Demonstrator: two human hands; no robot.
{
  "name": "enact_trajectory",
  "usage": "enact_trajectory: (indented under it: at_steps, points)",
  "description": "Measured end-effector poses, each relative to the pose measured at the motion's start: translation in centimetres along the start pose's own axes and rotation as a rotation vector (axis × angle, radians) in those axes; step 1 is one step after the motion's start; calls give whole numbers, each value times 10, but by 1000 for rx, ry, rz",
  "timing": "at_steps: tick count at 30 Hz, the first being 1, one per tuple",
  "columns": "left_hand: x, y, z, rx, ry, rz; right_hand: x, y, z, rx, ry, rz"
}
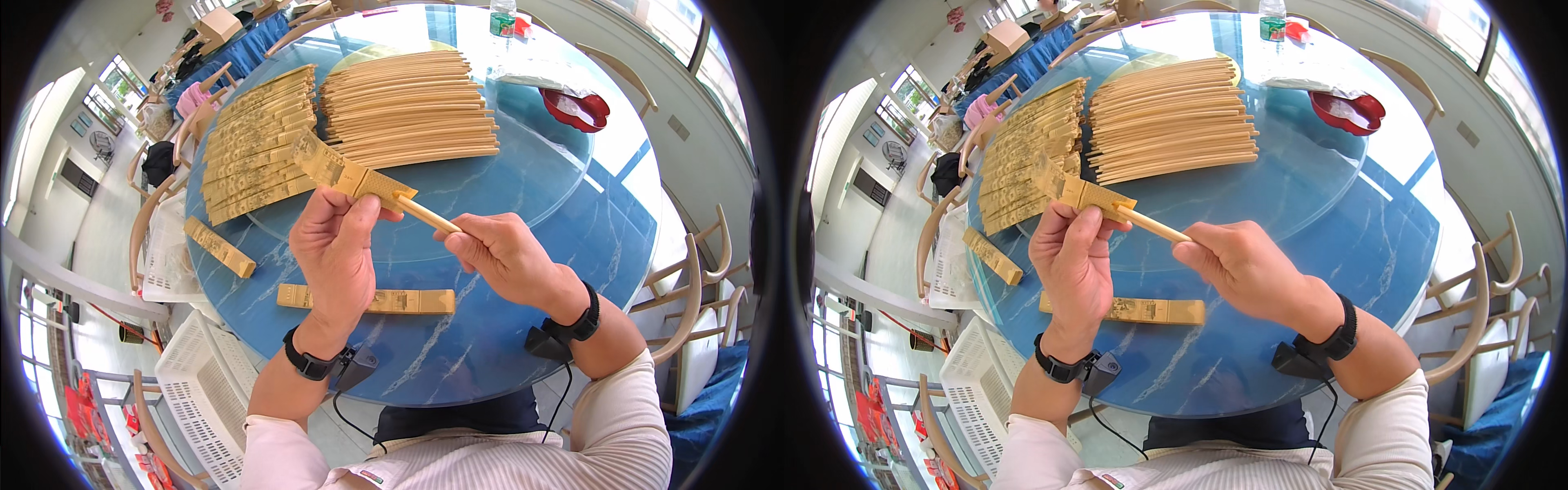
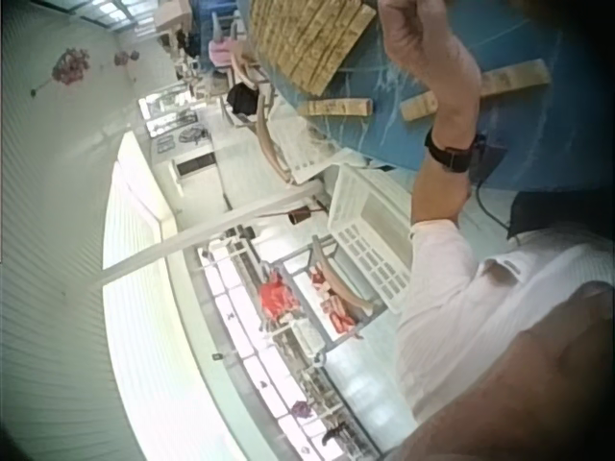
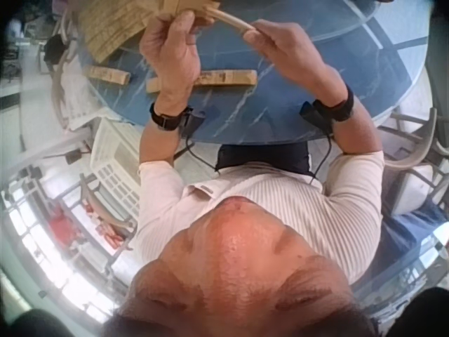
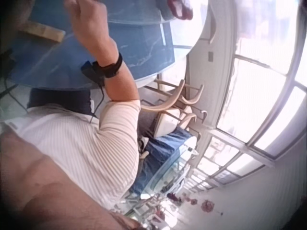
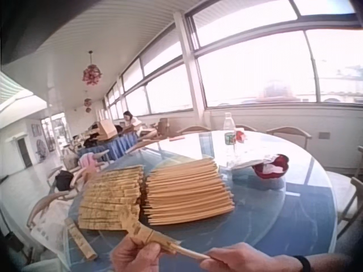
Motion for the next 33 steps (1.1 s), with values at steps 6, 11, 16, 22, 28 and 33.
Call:
enact_trajectory:
  at_steps: [6, 11, 16, 22, 28, 33]
  points:
    - [-3, -4, -3, 14, -69, 17, 5, -12, -1, -321, -126, 412]
    - [-4, -11, -9, 96, -217, 212, 8, -12, 0, -365, -163, 592]
    - [-22, -18, -19, 122, -393, 489, 5, 4, 1, -439, -110, 576]
    - [-28, -27, -23, 195, -493, 520, -1, -4, 4, -390, -35, 635]
    - [-21, -17, -10, 268, -309, 168, -4, -2, 2, -379, -27, 551]
    - [-9, -15, -2, 266, -160, 20, -9, -5, 3, -408, -105, 428]
Point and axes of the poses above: each hand's wrist, its own z-axis towards the middle knuckle, its own x-axis out of the back of the hand, y = z × x, the point moved 3 cm from there along z, towards the middle knuckle, and after that the axes turned 11 degrees about z, right-handed, at the moved point
